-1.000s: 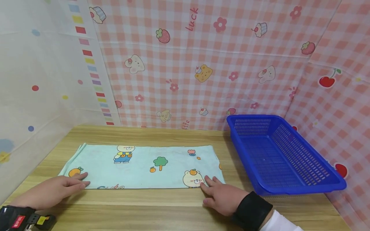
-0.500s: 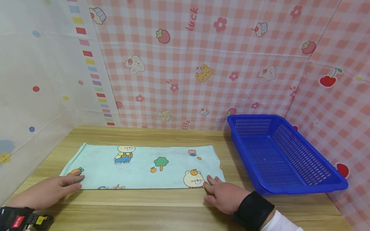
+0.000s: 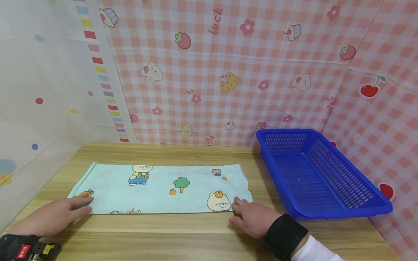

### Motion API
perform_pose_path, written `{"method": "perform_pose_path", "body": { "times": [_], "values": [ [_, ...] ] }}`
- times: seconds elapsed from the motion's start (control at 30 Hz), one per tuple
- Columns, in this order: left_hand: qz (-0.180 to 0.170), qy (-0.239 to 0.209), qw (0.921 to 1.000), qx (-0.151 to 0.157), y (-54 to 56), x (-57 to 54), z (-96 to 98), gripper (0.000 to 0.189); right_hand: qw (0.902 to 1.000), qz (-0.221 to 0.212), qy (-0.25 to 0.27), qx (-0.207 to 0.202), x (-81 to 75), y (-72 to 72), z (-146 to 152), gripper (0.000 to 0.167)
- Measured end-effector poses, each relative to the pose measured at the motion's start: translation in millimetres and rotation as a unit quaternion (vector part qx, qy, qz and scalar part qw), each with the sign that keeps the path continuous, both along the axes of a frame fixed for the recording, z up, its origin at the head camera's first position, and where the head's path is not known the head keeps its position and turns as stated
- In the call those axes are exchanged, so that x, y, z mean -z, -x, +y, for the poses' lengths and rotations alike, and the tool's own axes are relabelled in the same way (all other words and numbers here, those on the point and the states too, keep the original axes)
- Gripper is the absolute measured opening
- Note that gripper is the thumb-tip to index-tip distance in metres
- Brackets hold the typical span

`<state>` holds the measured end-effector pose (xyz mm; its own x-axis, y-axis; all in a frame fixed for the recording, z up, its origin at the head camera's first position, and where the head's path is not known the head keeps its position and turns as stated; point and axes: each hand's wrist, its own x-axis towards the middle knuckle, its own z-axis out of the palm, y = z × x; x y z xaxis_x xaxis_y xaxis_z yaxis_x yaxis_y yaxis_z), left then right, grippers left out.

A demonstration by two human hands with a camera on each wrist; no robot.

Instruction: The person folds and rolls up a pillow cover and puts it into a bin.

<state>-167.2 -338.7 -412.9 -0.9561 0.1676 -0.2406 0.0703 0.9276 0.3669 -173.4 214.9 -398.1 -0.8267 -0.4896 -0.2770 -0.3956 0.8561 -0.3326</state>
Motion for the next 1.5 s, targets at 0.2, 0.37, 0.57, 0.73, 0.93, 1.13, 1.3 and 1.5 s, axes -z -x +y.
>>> {"method": "perform_pose_path", "body": {
  "times": [0.2, 0.37, 0.57, 0.73, 0.93, 1.13, 1.3, 1.5],
  "values": [
    [0.01, 0.04, 0.9991, -0.013, 2.1, 1.0, 4.2, 0.076, 0.9999, 0.011, -0.002, 0.002, -0.8, 3.5, -3.4, 0.061],
    [0.017, 0.053, 0.9983, -0.018, 3.1, 0.1, 7.5, 0.073, 0.9996, 0.028, -0.007, 0.006, -3.7, 9.9, -9.2, 0.059],
    [0.031, 0.044, 0.9985, -0.007, 6.0, 0.0, 9.0, 0.071, 0.9966, 0.065, -0.028, 0.041, -5.8, 19.9, -19.6, 0.041],
    [0.037, 0.043, 0.9982, -0.015, 9.7, -0.7, 14.3, 0.071, 0.9915, 0.085, -0.06, 0.078, -6.3, 27.4, -31.8, 0.038],
    [0.051, 0.056, 0.997, -0.013, 10.7, -1.4, 28.3, 0.068, 0.9859, 0.096, -0.098, 0.097, -4.8, 37.5, -40.3, 0.053],
    [0.06, 0.064, 0.9961, -0.011, 7.4, -4.7, 38.2, 0.063, 0.9799, 0.086, -0.133, 0.121, -5.9, 51.2, -43.7, 0.06],
    [0.072, 0.062, 0.9955, -0.002, 5.3, -5.0, 44.9, 0.06, 0.9767, 0.075, -0.145, 0.139, -10.0, 60.4, -40.3, 0.059],
    [0.078, 0.054, 0.9955, -0.002, 3.0, -7.0, 55.3, 0.056, 0.9737, 0.056, -0.162, 0.151, -13.1, 71.4, -37.8, 0.06]
  ]
}}
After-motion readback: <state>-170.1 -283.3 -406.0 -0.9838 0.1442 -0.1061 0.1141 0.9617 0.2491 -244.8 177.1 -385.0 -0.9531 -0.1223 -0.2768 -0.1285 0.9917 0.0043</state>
